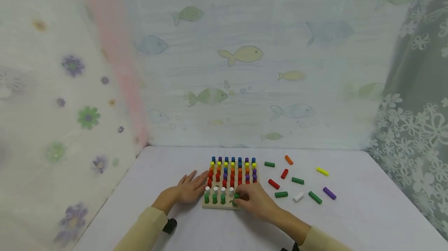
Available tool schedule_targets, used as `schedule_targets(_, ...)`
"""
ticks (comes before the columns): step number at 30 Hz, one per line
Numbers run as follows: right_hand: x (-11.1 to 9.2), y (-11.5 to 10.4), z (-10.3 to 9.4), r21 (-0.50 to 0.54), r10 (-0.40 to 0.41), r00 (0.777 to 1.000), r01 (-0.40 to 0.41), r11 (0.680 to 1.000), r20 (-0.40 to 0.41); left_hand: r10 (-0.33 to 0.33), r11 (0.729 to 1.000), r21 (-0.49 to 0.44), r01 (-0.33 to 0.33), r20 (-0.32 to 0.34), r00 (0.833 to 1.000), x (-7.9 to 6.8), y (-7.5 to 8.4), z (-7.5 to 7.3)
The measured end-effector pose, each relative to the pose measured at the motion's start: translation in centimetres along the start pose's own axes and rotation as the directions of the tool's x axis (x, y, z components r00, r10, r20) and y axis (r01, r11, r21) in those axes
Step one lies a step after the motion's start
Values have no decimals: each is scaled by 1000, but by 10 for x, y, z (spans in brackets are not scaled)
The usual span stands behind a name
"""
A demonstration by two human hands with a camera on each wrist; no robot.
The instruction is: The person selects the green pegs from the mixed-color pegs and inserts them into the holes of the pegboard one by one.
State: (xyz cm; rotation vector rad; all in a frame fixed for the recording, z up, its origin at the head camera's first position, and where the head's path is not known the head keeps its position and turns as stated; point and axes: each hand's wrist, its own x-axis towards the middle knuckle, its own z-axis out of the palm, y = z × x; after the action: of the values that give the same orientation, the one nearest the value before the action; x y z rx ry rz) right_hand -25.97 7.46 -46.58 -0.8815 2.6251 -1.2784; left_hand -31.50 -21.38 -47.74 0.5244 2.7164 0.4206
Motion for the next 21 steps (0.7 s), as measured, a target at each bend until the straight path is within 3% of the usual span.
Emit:
schedule_targets(8, 3, -3, 7, -18, 63, 998, -63, 998, 6, -6, 1000, -21, 7, 29, 1000, -1, -3, 3)
schedule_targets(21, 5, -9, 11, -107, 72, 997, -72, 992, -1, 2, 1000, -3, -2, 6, 1000, 3, -2, 1)
